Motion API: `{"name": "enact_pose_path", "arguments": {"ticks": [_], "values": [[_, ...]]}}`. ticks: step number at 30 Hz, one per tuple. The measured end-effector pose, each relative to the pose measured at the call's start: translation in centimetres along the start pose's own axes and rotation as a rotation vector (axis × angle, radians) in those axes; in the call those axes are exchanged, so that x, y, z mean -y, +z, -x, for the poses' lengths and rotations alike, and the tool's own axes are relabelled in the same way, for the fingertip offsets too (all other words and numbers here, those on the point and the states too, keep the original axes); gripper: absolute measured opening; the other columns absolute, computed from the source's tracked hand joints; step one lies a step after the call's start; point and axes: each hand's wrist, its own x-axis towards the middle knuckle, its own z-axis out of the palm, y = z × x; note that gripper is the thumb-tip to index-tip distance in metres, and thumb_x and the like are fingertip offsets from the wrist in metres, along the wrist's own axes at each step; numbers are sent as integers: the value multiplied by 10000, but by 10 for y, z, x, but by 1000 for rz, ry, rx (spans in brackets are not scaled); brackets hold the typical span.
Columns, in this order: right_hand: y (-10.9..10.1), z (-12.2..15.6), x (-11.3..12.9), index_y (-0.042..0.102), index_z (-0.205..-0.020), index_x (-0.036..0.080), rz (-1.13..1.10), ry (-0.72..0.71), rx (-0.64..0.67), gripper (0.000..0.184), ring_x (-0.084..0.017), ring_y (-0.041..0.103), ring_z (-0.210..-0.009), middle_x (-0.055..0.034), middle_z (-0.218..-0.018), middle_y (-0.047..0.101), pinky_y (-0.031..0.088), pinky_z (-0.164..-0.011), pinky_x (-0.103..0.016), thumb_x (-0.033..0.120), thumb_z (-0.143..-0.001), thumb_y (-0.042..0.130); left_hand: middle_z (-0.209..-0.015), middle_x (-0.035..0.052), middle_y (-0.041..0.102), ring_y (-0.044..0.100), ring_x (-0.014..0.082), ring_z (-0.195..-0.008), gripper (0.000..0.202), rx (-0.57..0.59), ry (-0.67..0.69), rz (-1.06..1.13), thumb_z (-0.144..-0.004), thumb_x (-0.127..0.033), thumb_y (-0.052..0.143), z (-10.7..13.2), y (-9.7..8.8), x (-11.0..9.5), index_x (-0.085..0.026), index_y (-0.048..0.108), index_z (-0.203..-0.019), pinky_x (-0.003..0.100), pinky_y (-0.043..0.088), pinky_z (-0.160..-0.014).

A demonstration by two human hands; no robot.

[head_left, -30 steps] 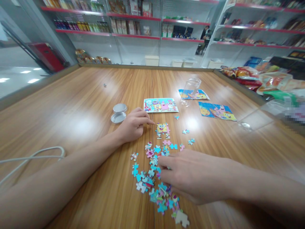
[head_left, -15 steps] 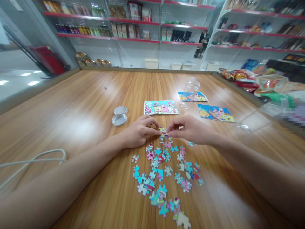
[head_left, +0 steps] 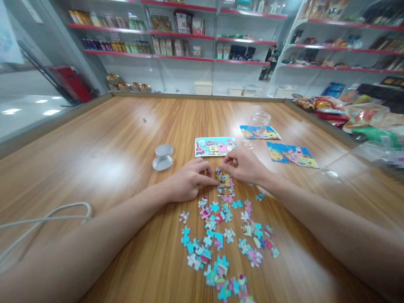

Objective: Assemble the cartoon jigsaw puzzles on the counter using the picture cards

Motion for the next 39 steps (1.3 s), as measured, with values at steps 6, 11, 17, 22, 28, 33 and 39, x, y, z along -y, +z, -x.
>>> {"name": "enact_pose_path", "arguments": {"ticks": [6, 11, 17, 22, 28, 33, 39], "values": [[8, 5, 3, 742, -865, 139, -78, 19, 22, 165, -156, 599, -777, -66, -826, 700, 443, -713, -276, 273, -856, 647, -954, 70, 617, 560, 198, -910, 591, 17, -7, 3, -780, 70, 471, 1, 0, 1, -278, 743, -1174, 374, 510, -809], [11, 0, 0, 774, -940, 148, -107, -12, 4, 206, -146, 602, -783, -61, -852, 694, 452, -742, -279, 187, -877, 582, -963, 72, 619, 568, 198, -918, 614, 11, 4, 6, -750, 89, 459, 0, -1, 0, -259, 746, -1166, 374, 510, -815], [12, 3, 6, 795, -890, 171, -97, -27, -43, 153, -167, 601, -793, -62, -816, 699, 454, -746, -308, 280, -855, 694, -971, 80, 624, 576, 206, -940, 549, 15, 2, 10, -791, 67, 471, 0, -1, 1, -234, 749, -1155, 394, 513, -840], [18, 0, 4, 815, -866, 201, -178, -44, -38, 121, -164, 605, -763, -43, -771, 702, 451, -706, -304, 181, -834, 700, -978, 79, 623, 571, 204, -944, 562, 23, -8, 6, -784, 70, 468, 1, 0, 2, -239, 746, -1161, 388, 510, -842], [18, 0, -3, 817, -917, 196, -187, -30, -55, 191, -155, 594, -755, -46, -798, 674, 460, -699, -293, 153, -855, 642, -988, 74, 627, 571, 199, -955, 580, 30, -17, -5, -788, 68, 464, 0, -2, 0, -262, 740, -1177, 380, 509, -858], [17, 1, -2, 797, -935, 184, -154, -7, -77, 182, -147, 597, -753, -54, -854, 668, 468, -706, -286, 169, -872, 627, -985, 82, 623, 571, 205, -950, 531, 33, -17, -11, -822, 42, 463, 0, -2, -1, -247, 747, -1165, 386, 508, -851], [16, -4, 10, 726, -787, 154, -55, -38, 21, 17, -166, 607, -757, -54, -798, 680, 450, -699, -294, 152, -798, 713, -973, 83, 620, 570, 213, -959, 496, 37, -3, -36, -830, 19, 471, -1, -2, 0, -241, 749, -1149, 396, 507, -850]]}}
